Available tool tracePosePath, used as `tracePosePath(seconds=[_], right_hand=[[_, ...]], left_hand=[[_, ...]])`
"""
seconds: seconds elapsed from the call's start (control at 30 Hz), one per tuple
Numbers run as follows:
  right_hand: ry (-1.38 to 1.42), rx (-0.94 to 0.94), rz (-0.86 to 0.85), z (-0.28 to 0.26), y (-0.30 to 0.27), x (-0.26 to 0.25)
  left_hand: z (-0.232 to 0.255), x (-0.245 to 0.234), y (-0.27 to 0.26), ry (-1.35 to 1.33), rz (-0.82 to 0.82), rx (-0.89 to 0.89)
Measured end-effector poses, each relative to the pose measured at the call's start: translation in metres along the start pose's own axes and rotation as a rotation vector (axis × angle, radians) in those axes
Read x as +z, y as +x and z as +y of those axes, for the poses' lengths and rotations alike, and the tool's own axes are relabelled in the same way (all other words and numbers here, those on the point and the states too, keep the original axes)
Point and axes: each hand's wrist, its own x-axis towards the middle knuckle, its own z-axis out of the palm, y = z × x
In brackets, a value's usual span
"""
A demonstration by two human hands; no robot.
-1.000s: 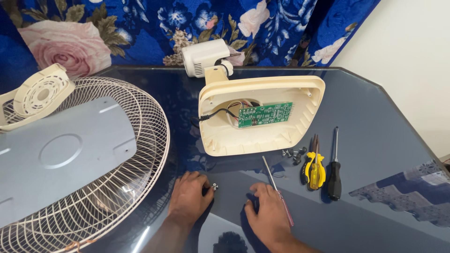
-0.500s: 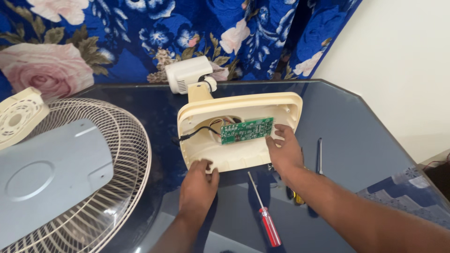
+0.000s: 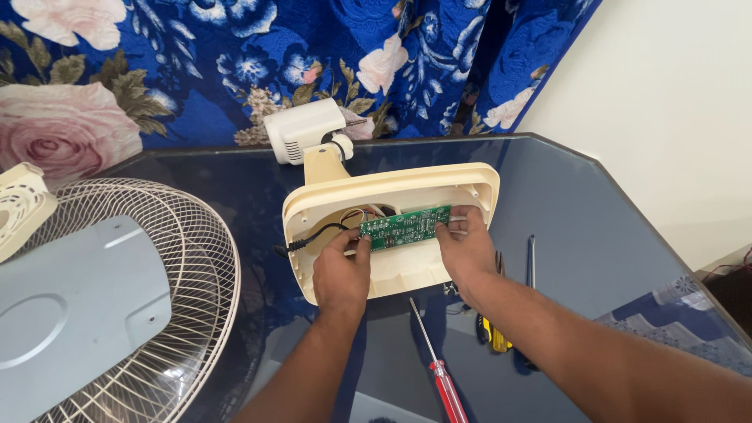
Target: The person uses a screwdriver to remove screws from a circuit board inside the fan's motor housing, then removes the board, inspects it, and reinstalls it. The person then tightens the screws to secure the board back in place.
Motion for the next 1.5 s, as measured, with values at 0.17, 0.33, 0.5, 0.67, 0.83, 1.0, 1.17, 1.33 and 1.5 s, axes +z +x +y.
tracePosePath(seconds=[0.17,0.33,0.5,0.67,0.83,1.0,1.17,1.33,1.5], right_hand=[[0.024,0.100,0.006,-0.013,-0.005,0.001],[-0.042,0.067,0.040,-0.015,-0.008,0.003],[-0.051,0.060,0.022,-0.007,-0.021,0.000],[0.070,0.118,0.046,0.005,-0.030,0.003],[0.218,0.194,0.098,0.029,-0.039,0.006],[0.393,0.192,0.077,0.042,-0.049,0.003],[0.409,0.212,0.133,0.043,-0.068,0.000],[0.470,0.095,0.158,0.050,-0.084,0.004],[0.554,-0.022,0.128,0.070,-0.096,0.011]], left_hand=[[-0.005,0.001,0.009,-0.040,-0.011,-0.079],[-0.012,0.003,0.012,-0.073,-0.005,-0.066],[-0.024,0.006,0.010,-0.189,-0.052,-0.025],[-0.034,0.007,0.010,-0.281,-0.093,0.032],[-0.040,0.009,0.003,-0.385,-0.111,0.013],[-0.043,0.012,-0.004,-0.484,-0.103,-0.040],[-0.050,0.018,-0.002,-0.666,-0.128,-0.134],[-0.054,0.022,0.000,-0.807,-0.135,-0.206],[-0.048,0.021,-0.004,-0.956,-0.179,-0.303]])
